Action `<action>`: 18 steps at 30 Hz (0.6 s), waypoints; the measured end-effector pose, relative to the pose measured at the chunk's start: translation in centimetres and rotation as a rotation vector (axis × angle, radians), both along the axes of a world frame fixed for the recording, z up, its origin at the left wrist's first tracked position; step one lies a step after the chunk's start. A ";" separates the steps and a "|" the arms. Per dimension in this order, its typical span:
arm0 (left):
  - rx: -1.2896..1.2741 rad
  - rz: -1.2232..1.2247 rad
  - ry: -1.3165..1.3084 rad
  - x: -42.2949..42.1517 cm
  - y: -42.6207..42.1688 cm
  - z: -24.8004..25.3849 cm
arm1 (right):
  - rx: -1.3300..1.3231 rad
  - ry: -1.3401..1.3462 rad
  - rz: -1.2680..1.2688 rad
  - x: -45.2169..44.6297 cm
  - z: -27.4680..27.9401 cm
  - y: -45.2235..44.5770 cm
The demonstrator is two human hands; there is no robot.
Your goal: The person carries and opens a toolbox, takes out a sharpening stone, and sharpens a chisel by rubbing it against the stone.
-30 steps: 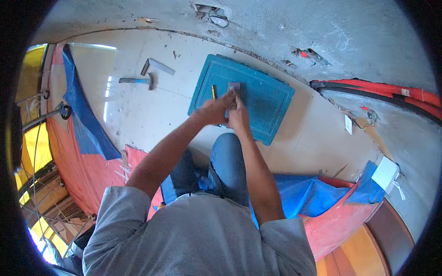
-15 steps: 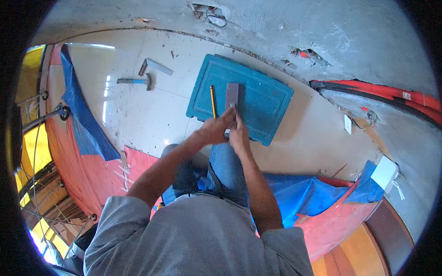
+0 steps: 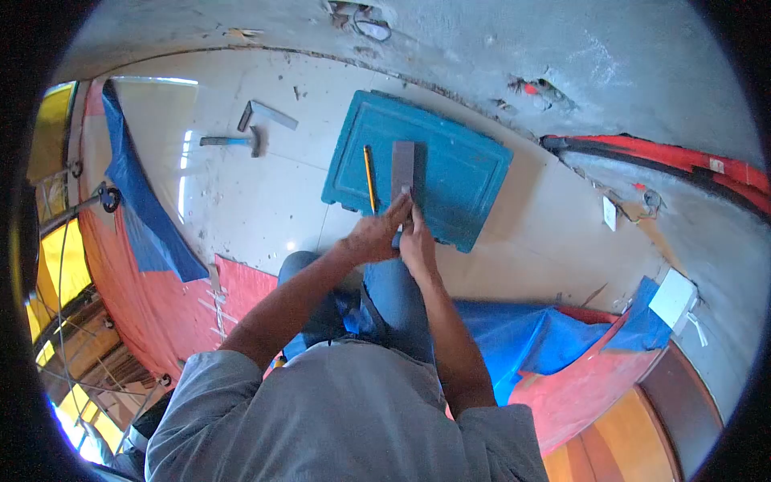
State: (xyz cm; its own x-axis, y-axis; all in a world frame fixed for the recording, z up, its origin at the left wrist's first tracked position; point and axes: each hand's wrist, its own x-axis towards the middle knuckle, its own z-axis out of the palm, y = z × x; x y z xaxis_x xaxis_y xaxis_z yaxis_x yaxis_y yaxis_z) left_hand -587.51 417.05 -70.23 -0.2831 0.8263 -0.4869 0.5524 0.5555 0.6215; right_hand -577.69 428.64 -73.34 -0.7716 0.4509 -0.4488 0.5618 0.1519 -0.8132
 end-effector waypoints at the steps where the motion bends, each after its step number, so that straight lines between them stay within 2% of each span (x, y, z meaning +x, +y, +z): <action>1: -0.004 -0.004 -0.013 -1.1 0.9 0.4 | 0.029 0.010 0.012 -0.1 0.3 0.1; 3: -0.124 -0.042 0.048 -5.2 3.4 0.2 | -0.265 -0.105 -0.109 -4.8 0.5 2.5; 5: -0.056 -0.053 0.088 -8.2 4.4 -0.1 | -0.355 -0.161 -0.132 -8.5 4.4 3.8; 7: 0.011 -0.066 0.117 -8.1 4.2 -0.1 | -0.446 -0.228 -0.157 -8.1 4.3 3.7; 8: -0.002 -0.049 0.099 -6.3 3.3 -0.3 | -0.276 -0.167 -0.100 -5.8 1.5 2.8; 11: -0.022 -0.030 0.065 -0.8 0.3 -0.2 | -0.106 -0.122 -0.034 -0.5 -2.7 0.3; 12: 0.044 -0.026 0.115 -0.9 0.4 -0.9 | 0.191 0.126 0.010 -1.0 -2.9 -0.1; 13: 0.108 -0.023 0.156 -0.5 0.2 -1.5 | 0.220 0.132 0.038 -1.4 -3.1 0.4; 15: -0.058 0.029 0.105 -3.7 2.1 -2.0 | 0.279 0.145 0.091 -2.7 -2.0 1.5; 16: 0.009 0.014 0.099 -6.5 3.2 0.8 | -0.033 0.004 -0.018 -5.7 -0.6 2.7; 18: 0.029 -0.003 0.120 -8.4 4.0 0.4 | -0.274 -0.172 -0.090 -7.3 2.1 3.4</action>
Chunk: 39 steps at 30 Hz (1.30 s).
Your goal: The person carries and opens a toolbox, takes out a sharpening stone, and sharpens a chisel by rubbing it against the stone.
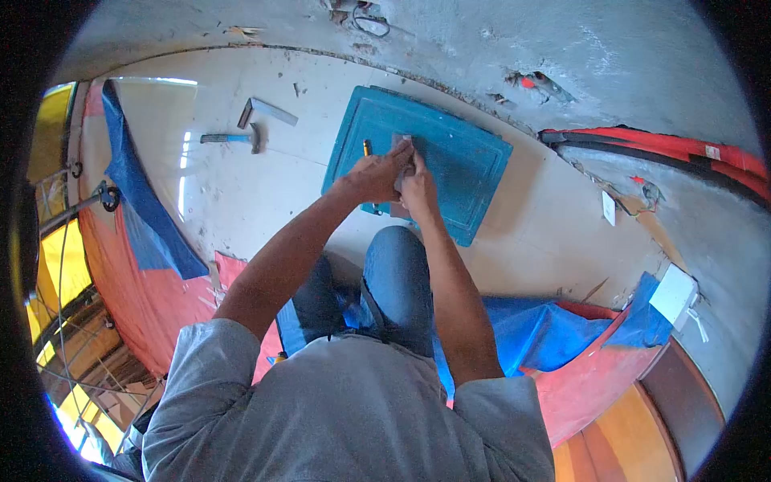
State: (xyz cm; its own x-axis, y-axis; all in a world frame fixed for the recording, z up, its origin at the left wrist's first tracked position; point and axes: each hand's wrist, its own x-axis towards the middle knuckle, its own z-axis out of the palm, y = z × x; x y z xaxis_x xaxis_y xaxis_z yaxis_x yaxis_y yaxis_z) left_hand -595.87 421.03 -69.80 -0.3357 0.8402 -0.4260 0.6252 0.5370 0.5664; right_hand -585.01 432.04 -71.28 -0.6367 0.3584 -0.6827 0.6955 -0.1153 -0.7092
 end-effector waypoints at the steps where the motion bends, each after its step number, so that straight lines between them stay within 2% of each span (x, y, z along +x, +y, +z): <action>1: 0.016 -0.018 0.007 -0.1 0.2 -0.2 | -0.107 -0.095 -0.038 -0.9 1.5 0.3; 2: -0.069 -0.001 -0.012 1.3 -0.2 -0.2 | 0.034 -0.043 0.031 0.5 1.1 -0.3; 3: 0.043 0.016 0.025 3.8 -1.8 -3.2 | 0.175 0.011 0.103 1.9 0.4 -0.9; 4: 0.087 -0.017 0.054 5.8 -3.2 -4.1 | 0.122 0.012 0.086 3.9 -0.6 -2.1; 5: 0.127 -0.006 0.052 7.3 -4.1 -3.8 | 0.069 0.011 0.068 5.9 -1.6 -3.2; 6: 0.167 0.005 0.050 8.7 -5.0 -3.4 | 0.206 0.135 0.075 7.0 -3.1 -3.9; 7: 0.165 0.006 0.049 7.3 -4.1 -2.1 | 0.342 0.256 0.079 6.5 -1.9 -4.3; 8: -0.016 -0.010 -0.010 5.8 -2.9 -0.9 | 0.227 0.182 0.056 5.7 -1.2 -3.4; 9: -0.197 -0.028 -0.068 4.2 -1.8 0.3 | 0.221 0.170 0.057 4.0 -1.1 -2.5; 11: -0.133 -0.019 -0.041 0.9 -0.4 0.7 | -0.073 0.072 -0.044 -0.1 -0.9 -0.3; 13: -0.049 -0.026 0.029 0.0 0.0 -0.5 | -0.168 -0.051 -0.113 -1.1 2.2 -0.2; 15: -0.058 0.045 -0.061 2.6 -1.3 -0.6 | 0.083 0.138 0.024 1.4 -0.5 -1.0; 16: -0.072 0.027 -0.064 4.5 -2.3 0.0 | 0.082 0.138 0.026 3.4 -0.7 -2.1; 18: -0.094 0.010 -0.077 7.2 -4.1 -0.3 | 0.319 0.104 0.147 8.0 -0.9 -4.6; 19: -0.042 -0.011 -0.038 7.8 -4.5 -1.0 | 0.317 0.103 0.147 7.8 -2.5 -4.5; 20: 0.009 -0.035 -0.007 8.6 -5.0 -1.7 | 0.441 0.251 0.150 7.7 -4.1 -4.4; 23: -0.155 0.010 -0.085 2.6 -1.3 -0.6 | 0.191 0.070 0.093 2.5 -2.9 -1.7; 27: -0.068 -0.031 -0.030 1.0 -0.7 0.8 | 0.214 0.098 0.106 1.5 -3.0 -1.1; 30: -0.094 -0.020 -0.080 6.8 -3.8 0.2 | 0.364 0.207 0.116 7.3 -5.6 -4.2; 31: -0.092 -0.013 -0.112 8.2 -4.6 0.2 | 0.539 0.307 0.132 8.8 -5.8 -5.2; 33: -0.071 -0.008 -0.121 8.0 -4.6 0.0 | 0.711 0.392 0.144 9.1 -6.0 -5.4; 34: -0.103 -0.010 -0.111 6.3 -3.6 0.7 | 0.459 0.238 0.109 7.5 -5.3 -4.4; 36: -0.115 -0.013 -0.016 2.5 -1.3 -0.7 | 0.031 0.100 0.007 1.1 0.9 -1.1; 37: -0.110 -0.017 -0.008 1.2 -0.8 -1.2 | 0.036 0.108 0.002 0.0 0.3 -0.5; 39: 0.064 -0.012 0.057 0.0 -0.5 -2.2 | 0.136 0.081 0.135 0.3 -0.8 -0.4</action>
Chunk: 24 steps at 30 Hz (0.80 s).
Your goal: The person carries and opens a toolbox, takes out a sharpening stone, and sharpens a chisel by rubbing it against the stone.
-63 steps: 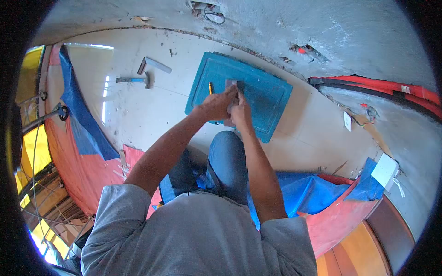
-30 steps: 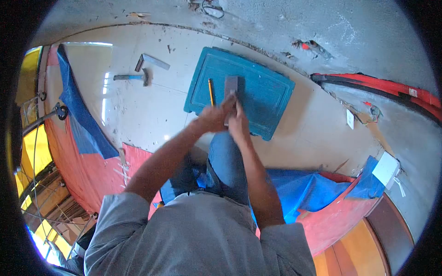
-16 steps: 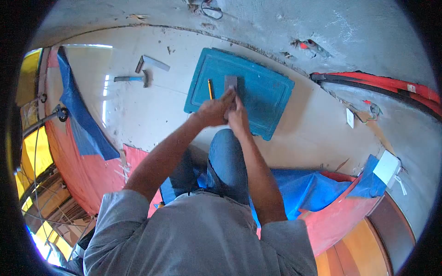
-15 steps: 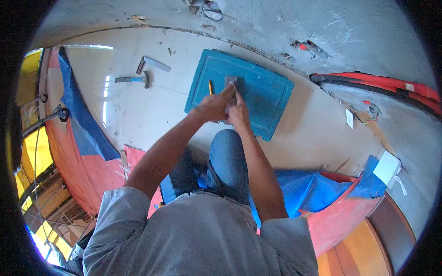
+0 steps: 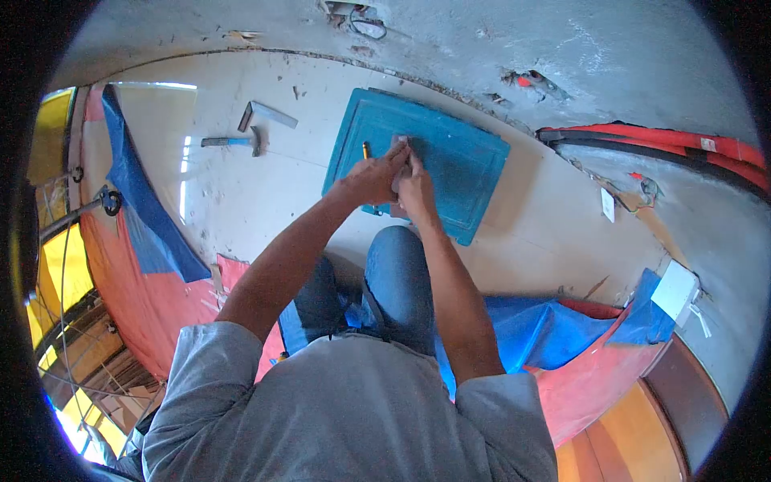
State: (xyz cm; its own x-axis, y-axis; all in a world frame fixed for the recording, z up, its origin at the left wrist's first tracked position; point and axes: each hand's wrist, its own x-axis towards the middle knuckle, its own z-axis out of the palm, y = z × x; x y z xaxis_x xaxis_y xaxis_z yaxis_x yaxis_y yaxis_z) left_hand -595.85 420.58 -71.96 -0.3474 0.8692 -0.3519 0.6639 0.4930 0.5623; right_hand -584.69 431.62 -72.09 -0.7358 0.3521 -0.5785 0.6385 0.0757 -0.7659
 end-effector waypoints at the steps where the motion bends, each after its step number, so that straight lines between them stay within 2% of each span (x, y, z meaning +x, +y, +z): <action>1: -0.003 0.079 -0.051 1.3 -0.4 -0.4 | 0.038 -0.013 0.039 0.8 0.1 -0.4; 2: -0.061 0.039 -0.072 3.0 -1.4 -0.8 | 0.076 -0.026 0.077 1.6 0.2 -0.7; 4: -0.029 0.017 -0.091 7.3 -4.0 1.5 | 0.286 0.200 0.003 6.8 -1.9 -3.7; 5: -0.031 0.019 -0.092 7.3 -3.9 2.1 | 0.283 0.199 0.005 7.2 -2.3 -4.1; 7: -0.273 -0.012 -0.223 7.8 -3.8 2.8 | 0.366 0.217 0.003 7.8 -2.1 -4.8; 8: -0.089 -0.005 -0.101 7.3 -4.1 -0.7 | 0.363 0.209 0.005 7.1 -1.9 -4.2; 10: -0.108 -0.016 -0.086 2.3 -1.6 0.4 | -0.132 0.031 -0.118 0.8 0.4 -1.1; 11: -0.104 -0.018 -0.075 0.9 -1.0 1.6 | -0.129 0.043 -0.120 -0.3 0.3 -0.7; 14: -0.184 -0.030 -0.085 1.0 -0.6 2.7 | -0.019 -0.027 -0.071 0.2 -0.2 -0.9; 16: -0.086 -0.026 -0.034 5.6 -3.3 0.6 | 0.235 0.142 -0.019 4.5 -1.0 -3.3; 17: -0.147 -0.031 -0.119 7.3 -4.3 1.9 | 0.228 0.136 -0.015 6.8 -2.9 -4.5; 18: -0.203 -0.036 -0.197 7.9 -4.6 3.4 | 0.395 0.245 0.012 8.9 -5.5 -5.3; 20: -0.241 -0.020 -0.234 7.6 -4.1 3.6 | 0.560 0.337 0.036 9.3 -6.0 -5.3; 21: -0.221 -0.018 -0.179 6.1 -3.3 3.1 | 0.233 0.159 -0.047 6.7 -3.8 -4.1; 23: -0.070 0.049 -0.059 2.3 -1.7 0.6 | -0.027 0.074 -0.115 1.9 -0.3 -2.0; 24: -0.067 0.048 -0.051 1.2 -1.3 0.9 | -0.146 0.023 -0.157 -0.5 1.3 -0.9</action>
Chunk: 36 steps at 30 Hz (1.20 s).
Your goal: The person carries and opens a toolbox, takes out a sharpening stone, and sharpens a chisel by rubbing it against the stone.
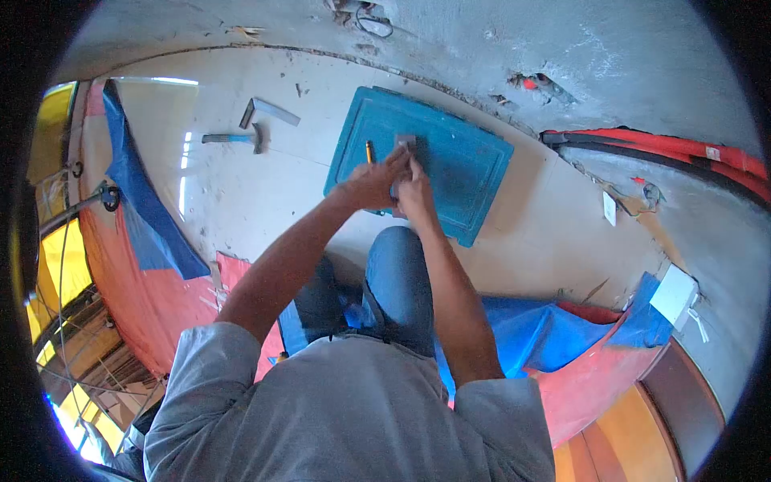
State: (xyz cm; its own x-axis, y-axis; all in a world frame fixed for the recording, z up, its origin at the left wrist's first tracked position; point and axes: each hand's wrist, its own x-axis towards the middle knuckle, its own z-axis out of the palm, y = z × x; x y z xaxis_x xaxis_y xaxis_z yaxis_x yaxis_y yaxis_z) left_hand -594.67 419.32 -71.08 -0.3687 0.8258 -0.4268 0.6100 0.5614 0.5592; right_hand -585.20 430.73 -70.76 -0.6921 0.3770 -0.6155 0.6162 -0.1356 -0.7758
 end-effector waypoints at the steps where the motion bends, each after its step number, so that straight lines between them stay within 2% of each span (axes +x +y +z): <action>1: -0.015 -0.031 0.018 -0.8 0.5 0.3 | 0.039 -0.040 0.030 -0.5 -0.2 0.3; 3: 0.009 -0.054 0.101 0.7 -0.2 0.3 | 0.075 -0.008 0.057 1.8 -2.2 -0.7; 4: -0.001 -0.056 0.029 2.3 -1.1 0.3 | 0.093 0.008 0.070 3.1 -3.3 -1.1; 5: -0.009 -0.047 -0.010 4.4 -2.2 1.1 | 0.364 0.135 0.111 6.0 -5.0 -2.6; 7: -0.019 -0.037 -0.052 5.5 -2.9 1.4 | 0.630 0.262 0.153 6.9 -4.1 -3.6; 9: -0.100 -0.127 0.003 6.0 -2.9 1.1 | 0.299 0.040 0.096 7.1 -2.0 -3.5; 10: -0.101 -0.130 -0.007 5.2 -2.4 0.8 | 0.297 0.031 0.095 6.2 -2.4 -2.9; 11: -0.096 -0.110 0.000 2.6 -1.0 0.0 | 0.177 0.015 0.076 3.4 -3.3 -1.4; 13: -0.088 -0.087 0.026 -0.1 0.1 0.0 | 0.063 0.019 0.060 0.6 -1.7 -0.1; 15: -0.016 -0.052 0.031 -0.8 0.5 0.1 | 0.020 -0.057 0.085 -1.4 3.3 0.8; 16: -0.015 -0.054 0.030 0.3 0.0 -0.1 | 0.021 -0.057 0.083 0.0 2.2 0.3; 18: -0.055 -0.045 -0.023 4.6 -2.2 0.0 | 0.262 -0.028 0.141 5.1 -1.8 -2.2; 20: -0.092 -0.070 -0.122 6.6 -3.2 3.4 | 0.356 0.002 0.159 8.9 -4.6 -3.9; 21: -0.050 -0.031 -0.127 7.0 -3.5 1.9 | 0.453 0.031 0.169 9.9 -5.3 -4.4; 22: -0.053 -0.034 -0.137 6.5 -3.2 1.5 | 0.448 0.021 0.168 8.9 -4.7 -3.9; 23: -0.052 -0.045 -0.082 4.9 -2.2 0.7 | 0.315 -0.014 0.152 6.8 -4.4 -2.5; 25: -0.039 -0.050 0.004 0.9 0.0 0.0 | 0.196 -0.018 0.136 1.4 -1.0 0.1; 26: -0.029 -0.058 0.010 -0.6 0.8 0.0 | 0.035 -0.040 0.068 -0.7 1.7 0.9; 28: -0.018 -0.066 0.013 -0.5 1.0 0.9 | -0.126 -0.065 0.001 -0.7 2.5 0.9; 30: -0.088 -0.056 -0.038 2.5 -0.1 2.3 | 0.088 -0.047 0.067 2.8 -0.3 -0.6; 31: -0.017 -0.035 -0.031 5.0 -1.6 0.4 | 0.176 -0.091 0.119 5.3 -1.4 -1.6; 32: -0.048 -0.039 -0.115 6.5 -2.5 1.4 | 0.174 -0.098 0.120 6.9 -1.1 -2.3; 34: 0.059 -0.053 -0.044 7.6 -3.2 0.7 | 0.239 -0.087 0.148 8.2 -0.5 -3.0; 36: -0.026 -0.040 -0.058 4.8 -1.0 0.5 | 0.169 -0.048 0.122 5.3 -1.2 -1.3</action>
